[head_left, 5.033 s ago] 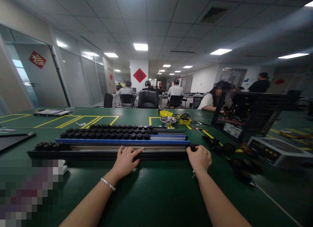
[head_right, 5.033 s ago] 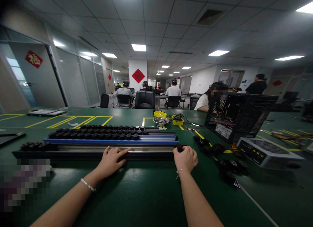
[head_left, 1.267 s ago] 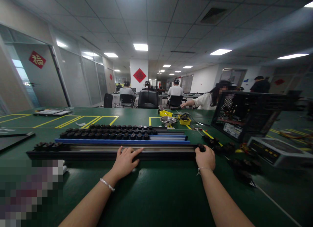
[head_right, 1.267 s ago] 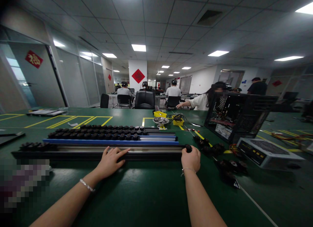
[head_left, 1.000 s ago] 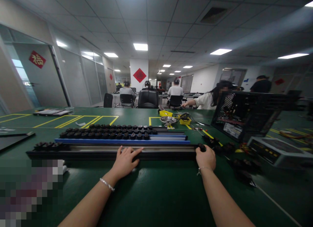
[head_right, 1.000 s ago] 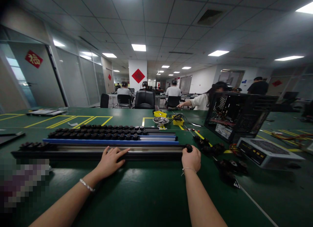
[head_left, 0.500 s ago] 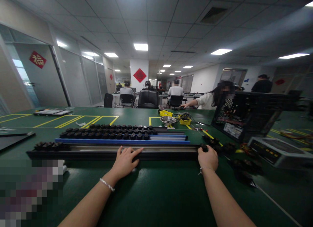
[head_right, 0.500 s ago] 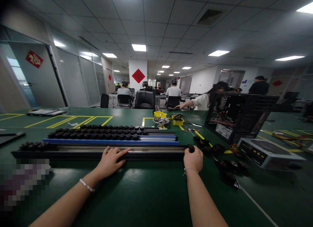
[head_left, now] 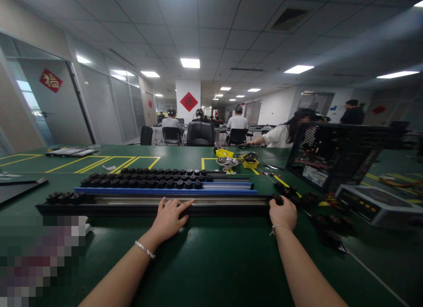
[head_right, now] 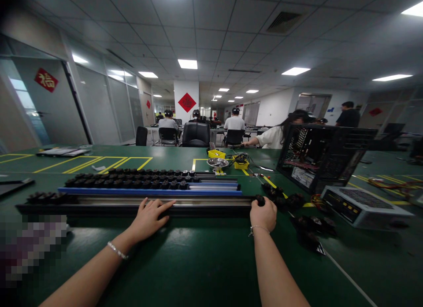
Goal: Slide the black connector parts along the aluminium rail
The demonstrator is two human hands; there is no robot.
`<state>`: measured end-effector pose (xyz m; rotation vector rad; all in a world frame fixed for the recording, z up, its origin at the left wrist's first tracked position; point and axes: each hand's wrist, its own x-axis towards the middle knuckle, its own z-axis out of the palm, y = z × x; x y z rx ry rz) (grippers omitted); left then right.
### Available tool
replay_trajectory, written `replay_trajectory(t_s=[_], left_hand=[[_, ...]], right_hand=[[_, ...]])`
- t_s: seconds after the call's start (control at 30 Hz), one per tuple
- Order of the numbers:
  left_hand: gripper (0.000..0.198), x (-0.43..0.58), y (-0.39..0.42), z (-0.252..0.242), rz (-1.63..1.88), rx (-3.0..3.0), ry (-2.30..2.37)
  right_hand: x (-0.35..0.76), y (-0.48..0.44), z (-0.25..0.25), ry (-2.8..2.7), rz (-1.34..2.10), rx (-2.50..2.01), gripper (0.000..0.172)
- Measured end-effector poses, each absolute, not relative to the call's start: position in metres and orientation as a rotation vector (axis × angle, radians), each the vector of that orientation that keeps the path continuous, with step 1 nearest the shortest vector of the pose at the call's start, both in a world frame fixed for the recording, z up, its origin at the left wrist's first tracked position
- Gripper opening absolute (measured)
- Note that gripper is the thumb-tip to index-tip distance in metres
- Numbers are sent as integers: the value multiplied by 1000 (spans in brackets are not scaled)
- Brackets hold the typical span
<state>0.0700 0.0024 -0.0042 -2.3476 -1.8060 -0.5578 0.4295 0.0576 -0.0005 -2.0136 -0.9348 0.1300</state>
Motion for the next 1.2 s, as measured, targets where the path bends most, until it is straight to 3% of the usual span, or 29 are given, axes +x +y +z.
replay_trajectory(t_s=[1.2], left_hand=[[52, 69, 2, -4, -541, -2353, -1801]], right_hand=[[442, 62, -1, -837, 170, -2056, 44]])
